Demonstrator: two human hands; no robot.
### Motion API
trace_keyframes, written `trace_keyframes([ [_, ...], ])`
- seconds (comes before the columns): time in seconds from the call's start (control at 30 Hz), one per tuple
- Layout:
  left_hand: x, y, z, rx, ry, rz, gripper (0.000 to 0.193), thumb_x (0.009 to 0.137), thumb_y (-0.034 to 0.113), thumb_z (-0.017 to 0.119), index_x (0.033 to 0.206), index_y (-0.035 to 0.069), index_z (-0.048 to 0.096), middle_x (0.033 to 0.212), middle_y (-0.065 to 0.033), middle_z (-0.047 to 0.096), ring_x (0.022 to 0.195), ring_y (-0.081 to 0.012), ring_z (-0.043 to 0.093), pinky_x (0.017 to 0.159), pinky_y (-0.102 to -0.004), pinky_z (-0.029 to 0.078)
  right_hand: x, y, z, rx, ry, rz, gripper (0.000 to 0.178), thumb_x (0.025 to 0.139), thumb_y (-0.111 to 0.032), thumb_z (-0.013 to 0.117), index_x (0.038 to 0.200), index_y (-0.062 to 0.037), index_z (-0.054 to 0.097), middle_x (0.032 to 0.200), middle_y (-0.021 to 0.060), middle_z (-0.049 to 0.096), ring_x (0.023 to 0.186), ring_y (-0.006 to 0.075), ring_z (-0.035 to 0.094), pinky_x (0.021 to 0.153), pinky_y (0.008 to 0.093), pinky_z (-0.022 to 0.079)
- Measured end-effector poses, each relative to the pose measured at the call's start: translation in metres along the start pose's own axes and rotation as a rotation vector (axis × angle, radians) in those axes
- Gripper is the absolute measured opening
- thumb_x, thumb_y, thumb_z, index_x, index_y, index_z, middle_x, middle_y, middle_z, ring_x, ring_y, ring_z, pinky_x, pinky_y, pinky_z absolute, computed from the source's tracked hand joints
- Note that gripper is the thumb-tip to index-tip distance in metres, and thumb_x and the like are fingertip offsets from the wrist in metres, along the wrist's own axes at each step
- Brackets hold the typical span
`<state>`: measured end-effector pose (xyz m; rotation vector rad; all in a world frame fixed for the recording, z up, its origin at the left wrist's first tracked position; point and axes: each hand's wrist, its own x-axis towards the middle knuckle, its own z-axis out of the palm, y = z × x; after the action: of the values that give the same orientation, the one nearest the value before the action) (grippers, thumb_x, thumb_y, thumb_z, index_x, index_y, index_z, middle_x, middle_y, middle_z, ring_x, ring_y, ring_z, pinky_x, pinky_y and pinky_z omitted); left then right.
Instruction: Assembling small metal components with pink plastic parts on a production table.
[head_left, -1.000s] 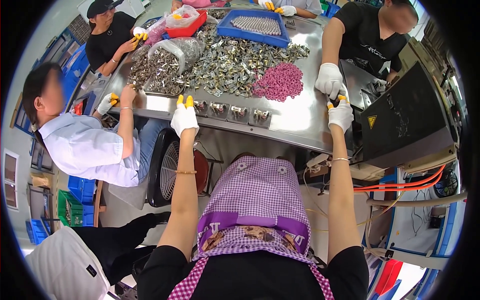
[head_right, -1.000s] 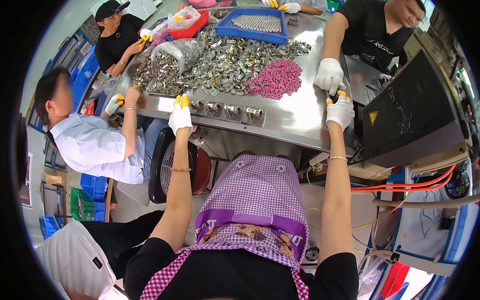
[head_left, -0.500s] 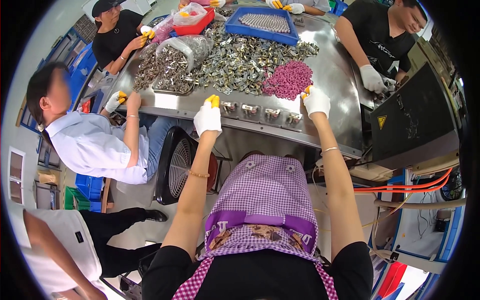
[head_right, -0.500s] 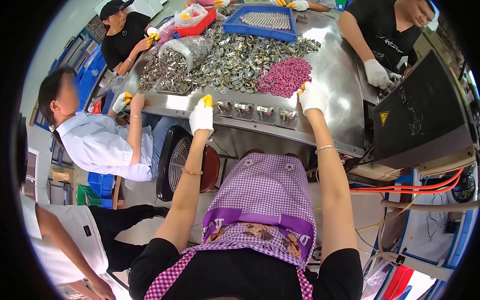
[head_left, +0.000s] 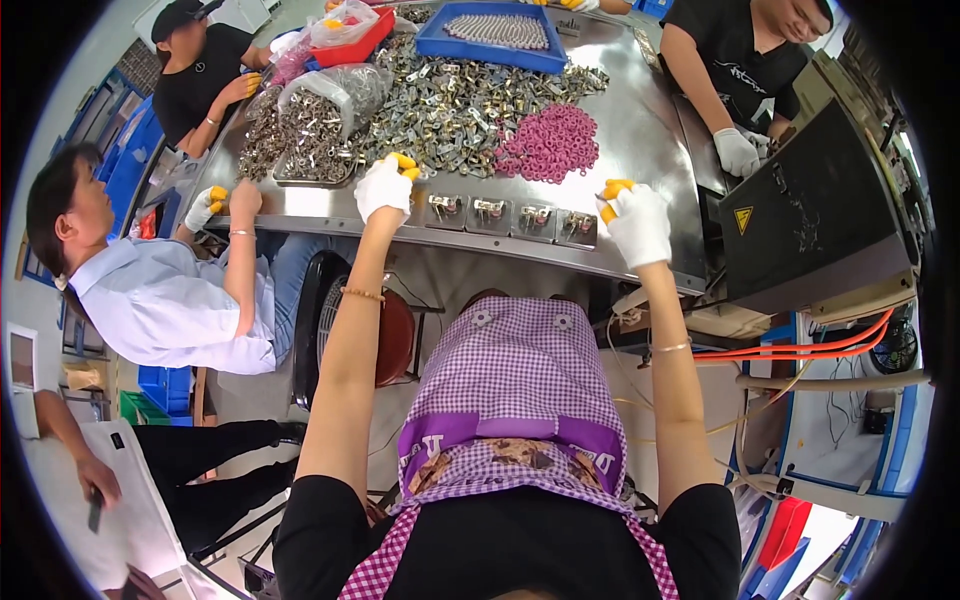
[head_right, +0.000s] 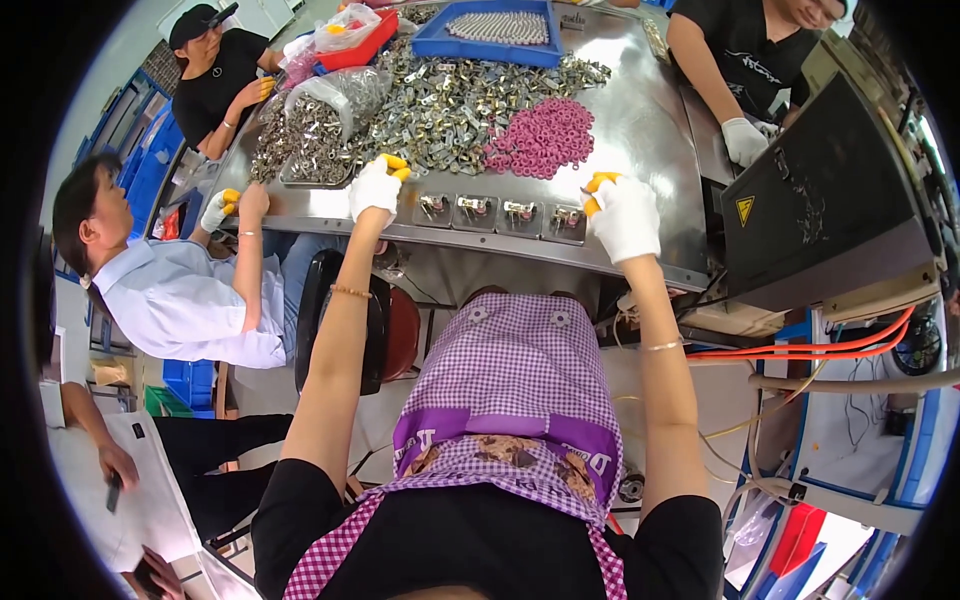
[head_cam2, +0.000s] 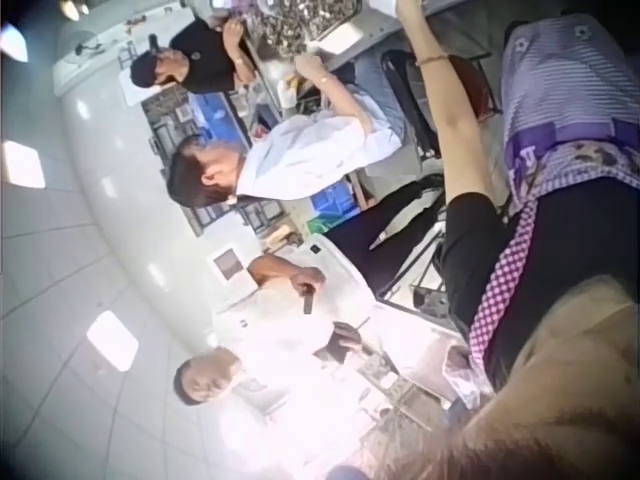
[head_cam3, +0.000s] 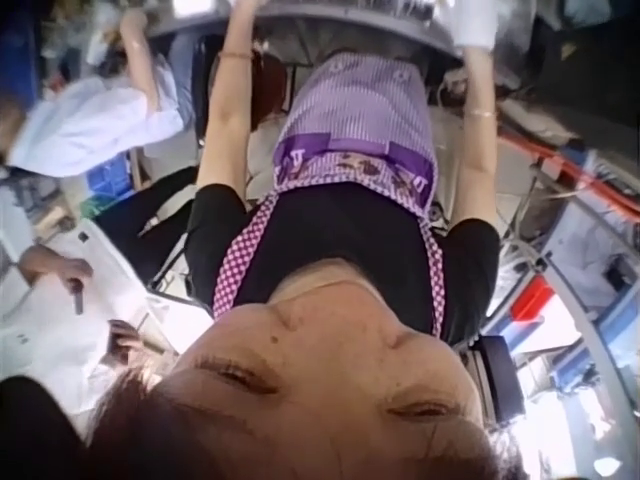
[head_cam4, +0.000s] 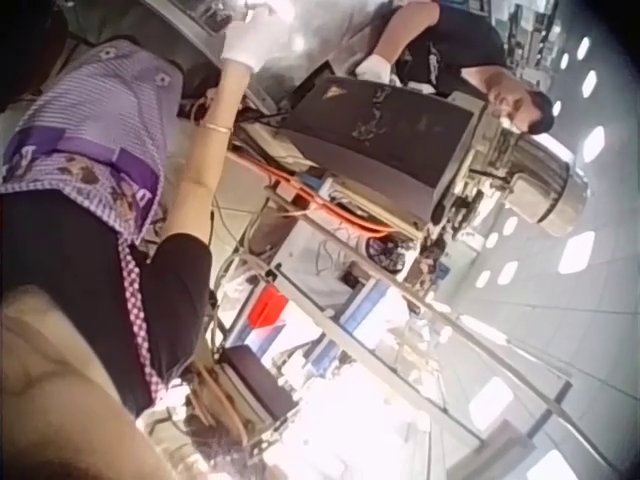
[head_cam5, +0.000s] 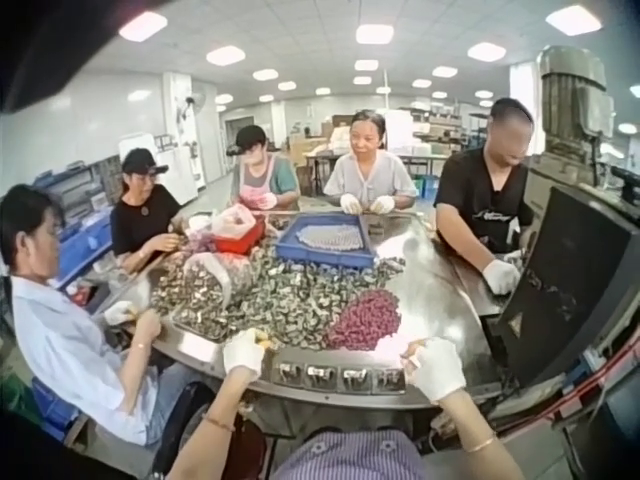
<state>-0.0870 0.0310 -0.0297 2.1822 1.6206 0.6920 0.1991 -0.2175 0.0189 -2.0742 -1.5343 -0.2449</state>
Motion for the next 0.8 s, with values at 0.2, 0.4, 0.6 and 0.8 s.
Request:
trace_keyframes([
  [0.2,-0.031,0.069,-0.022,-0.2,-0.063,0.029,0.022,0.086,0.03,0.063,0.102,0.014,0.065,0.097,-0.0037,0.071,0.082,-0.0228,0.067,0.076,-0.0332,0.051,-0.008,-0.014,-0.019,-0.087,-0.269,-0.102,0.018,0.08,-0.013,0.067,0.096,-0.0046,0.069,0.091,0.0092,0.069,0.077,0.0237,0.062,0.073,0.0332,0.049],
  [0.4,-0.092,0.139,-0.018,-0.596,-0.248,0.153,0.025,0.082,0.018,0.071,0.104,0.008,0.065,0.095,-0.0066,0.069,0.08,-0.0156,0.063,0.071,-0.026,0.049,-0.005,0.007,0.002,0.552,-0.365,0.183,0.018,0.078,-0.007,0.071,0.095,-0.0022,0.068,0.087,0.0065,0.066,0.073,0.0186,0.058,0.072,0.0272,0.048],
  [0.6,-0.11,0.181,0.003,-0.427,-0.329,0.183,0.02,0.079,0.022,0.071,0.093,0.009,0.068,0.092,-0.0061,0.069,0.076,-0.0192,0.062,0.072,-0.0296,0.047,-0.009,0.016,0.011,0.644,-0.362,0.119,0.019,0.078,-0.006,0.072,0.095,0.0004,0.067,0.087,0.0063,0.067,0.069,0.0167,0.057,0.066,0.0282,0.048],
  [0.8,-0.11,0.179,0.049,0.189,-0.087,0.623,0.017,0.081,0.024,0.057,0.087,0.014,0.069,0.087,-0.0051,0.069,0.079,-0.0256,0.062,0.087,-0.039,0.041,-0.017,0.003,0.008,0.501,-0.306,0.224,0.026,0.074,-0.009,0.074,0.098,-0.0001,0.067,0.09,0.0079,0.067,0.072,0.0201,0.059,0.068,0.0297,0.049],
])
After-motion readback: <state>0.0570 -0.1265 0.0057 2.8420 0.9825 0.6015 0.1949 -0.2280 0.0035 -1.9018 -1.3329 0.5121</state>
